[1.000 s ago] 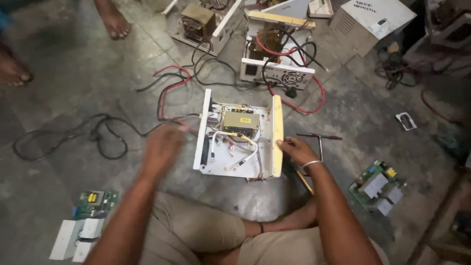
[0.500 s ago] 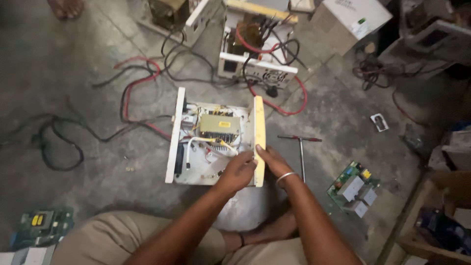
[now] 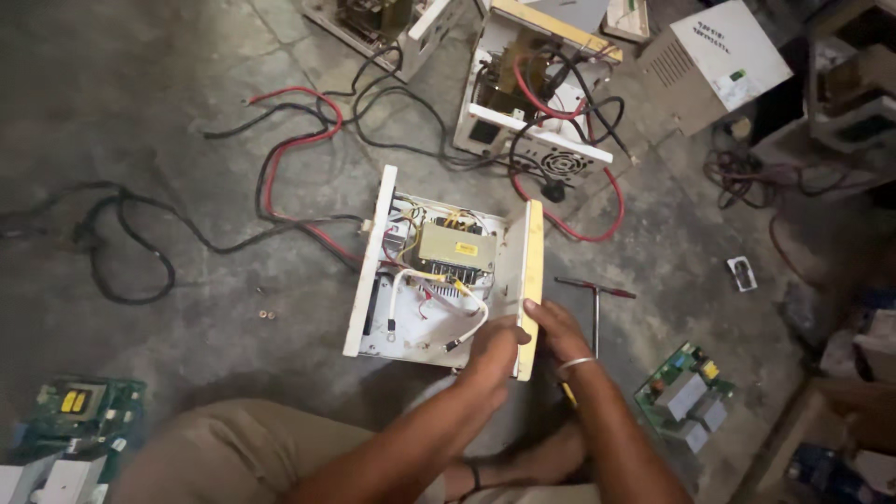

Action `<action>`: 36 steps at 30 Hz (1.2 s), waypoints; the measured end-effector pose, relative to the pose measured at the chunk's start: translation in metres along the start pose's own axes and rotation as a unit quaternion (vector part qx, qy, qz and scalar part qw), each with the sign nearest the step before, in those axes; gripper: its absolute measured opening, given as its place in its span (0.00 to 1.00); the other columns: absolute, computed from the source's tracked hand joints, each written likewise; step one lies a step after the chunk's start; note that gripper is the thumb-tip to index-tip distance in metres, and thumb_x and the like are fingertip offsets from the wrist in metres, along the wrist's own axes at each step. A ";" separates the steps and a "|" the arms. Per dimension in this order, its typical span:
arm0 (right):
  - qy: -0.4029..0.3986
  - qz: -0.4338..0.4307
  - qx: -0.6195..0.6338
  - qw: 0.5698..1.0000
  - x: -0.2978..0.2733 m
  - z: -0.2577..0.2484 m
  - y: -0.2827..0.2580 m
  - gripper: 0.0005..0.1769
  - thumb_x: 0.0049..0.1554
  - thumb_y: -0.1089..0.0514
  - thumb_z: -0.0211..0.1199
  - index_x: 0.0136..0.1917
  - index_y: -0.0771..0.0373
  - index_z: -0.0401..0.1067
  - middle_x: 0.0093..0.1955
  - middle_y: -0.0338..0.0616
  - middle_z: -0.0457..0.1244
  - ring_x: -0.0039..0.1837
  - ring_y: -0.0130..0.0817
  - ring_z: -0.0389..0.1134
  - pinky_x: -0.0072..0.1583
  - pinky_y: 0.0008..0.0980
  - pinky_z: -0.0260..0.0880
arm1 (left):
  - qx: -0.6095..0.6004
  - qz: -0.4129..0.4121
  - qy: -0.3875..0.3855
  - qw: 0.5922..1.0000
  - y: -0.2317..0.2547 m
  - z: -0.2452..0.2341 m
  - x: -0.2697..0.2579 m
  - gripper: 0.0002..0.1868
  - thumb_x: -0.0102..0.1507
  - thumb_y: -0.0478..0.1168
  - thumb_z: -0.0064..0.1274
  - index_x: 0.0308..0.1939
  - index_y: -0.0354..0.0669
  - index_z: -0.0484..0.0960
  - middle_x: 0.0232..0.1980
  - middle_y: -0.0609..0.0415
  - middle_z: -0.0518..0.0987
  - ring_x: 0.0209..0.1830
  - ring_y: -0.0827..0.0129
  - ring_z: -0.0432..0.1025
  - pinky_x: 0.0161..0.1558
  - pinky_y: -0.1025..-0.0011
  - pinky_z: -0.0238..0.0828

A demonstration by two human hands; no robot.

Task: The person sits on the floor and repairs an electronic device by opening the casing, manipulating internal wires, and using a screwdriver to remove a circuit board. The person then places the casing aside and moves to another device.

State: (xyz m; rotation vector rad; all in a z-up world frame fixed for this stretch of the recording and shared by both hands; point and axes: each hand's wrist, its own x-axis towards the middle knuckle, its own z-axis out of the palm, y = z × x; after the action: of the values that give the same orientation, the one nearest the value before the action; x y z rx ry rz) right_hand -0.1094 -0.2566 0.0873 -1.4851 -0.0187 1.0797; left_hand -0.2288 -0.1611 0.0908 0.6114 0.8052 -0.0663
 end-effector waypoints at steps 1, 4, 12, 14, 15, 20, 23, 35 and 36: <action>0.004 -0.002 -0.004 1.000 0.000 0.001 0.001 0.31 0.56 0.47 0.64 0.66 0.68 0.69 0.56 0.51 0.69 0.55 0.41 0.72 0.59 0.42 0.72 | -0.022 0.005 0.001 1.000 0.000 0.000 0.000 0.22 0.53 0.38 0.50 0.50 0.39 0.82 0.39 0.50 0.77 0.38 0.65 0.70 0.38 0.67 0.67; 0.011 -0.008 0.003 1.000 0.001 0.004 0.008 0.32 0.54 0.44 0.64 0.66 0.64 0.67 0.57 0.50 0.69 0.56 0.40 0.72 0.60 0.43 0.72 | -0.066 0.014 -0.008 0.998 0.001 -0.001 0.002 0.20 0.52 0.38 0.50 0.48 0.37 0.82 0.38 0.50 0.79 0.37 0.63 0.73 0.38 0.65 0.70; -0.019 0.108 0.101 0.989 0.016 -0.003 0.030 0.41 0.52 0.29 0.61 0.64 0.63 0.69 0.53 0.54 0.69 0.51 0.47 0.72 0.57 0.48 0.74 | -0.068 -0.053 -0.038 0.996 0.025 -0.006 -0.002 0.16 0.58 0.46 0.53 0.42 0.39 0.81 0.35 0.50 0.79 0.34 0.62 0.72 0.38 0.64 0.69; -0.022 0.134 0.108 0.985 0.023 -0.008 0.036 0.42 0.48 0.27 0.60 0.63 0.61 0.69 0.54 0.52 0.70 0.53 0.45 0.74 0.58 0.46 0.75 | -0.043 -0.049 -0.026 0.998 0.033 -0.005 -0.007 0.16 0.58 0.48 0.52 0.44 0.43 0.81 0.38 0.54 0.80 0.37 0.66 0.72 0.44 0.66 0.67; -0.016 0.125 0.104 0.987 0.025 -0.012 0.038 0.43 0.49 0.27 0.59 0.63 0.62 0.69 0.53 0.54 0.70 0.51 0.46 0.73 0.56 0.47 0.75 | -0.030 -0.046 -0.020 0.998 0.039 -0.004 -0.010 0.16 0.58 0.49 0.52 0.44 0.45 0.82 0.39 0.56 0.80 0.39 0.69 0.72 0.46 0.67 0.65; -0.020 0.069 0.117 0.991 0.025 -0.026 0.034 0.48 0.52 0.25 0.58 0.64 0.69 0.70 0.54 0.59 0.69 0.51 0.48 0.72 0.53 0.45 0.76 | -0.070 -0.042 -0.050 0.995 0.070 0.002 -0.028 0.21 0.56 0.50 0.55 0.49 0.43 0.79 0.47 0.54 0.81 0.49 0.66 0.74 0.55 0.67 0.67; -0.018 0.051 0.133 0.990 0.018 -0.025 0.029 0.47 0.51 0.26 0.59 0.67 0.66 0.68 0.58 0.58 0.68 0.54 0.46 0.72 0.56 0.44 0.75 | -0.053 -0.050 -0.047 0.996 0.083 0.002 -0.041 0.26 0.54 0.52 0.55 0.52 0.43 0.79 0.52 0.54 0.81 0.54 0.67 0.74 0.57 0.68 0.65; 0.021 0.108 0.090 0.990 0.003 -0.010 -0.003 0.48 0.48 0.29 0.61 0.68 0.67 0.69 0.59 0.58 0.69 0.56 0.46 0.72 0.57 0.43 0.74 | -0.072 -0.052 -0.063 0.994 0.091 0.001 -0.043 0.26 0.54 0.53 0.56 0.50 0.40 0.80 0.50 0.52 0.80 0.50 0.65 0.72 0.57 0.65 0.67; 0.023 0.112 0.086 0.990 0.003 -0.013 -0.005 0.47 0.48 0.29 0.61 0.68 0.67 0.69 0.59 0.57 0.69 0.56 0.46 0.72 0.58 0.43 0.74 | -0.072 -0.058 -0.064 0.994 0.090 0.000 -0.042 0.26 0.54 0.53 0.55 0.50 0.40 0.80 0.50 0.52 0.80 0.50 0.65 0.72 0.56 0.65 0.67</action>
State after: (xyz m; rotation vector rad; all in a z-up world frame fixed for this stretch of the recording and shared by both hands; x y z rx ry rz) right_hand -0.0971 -0.2643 0.0871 -1.3777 0.2735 1.1957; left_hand -0.2327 -0.0937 0.1643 0.4189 0.7142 -0.1503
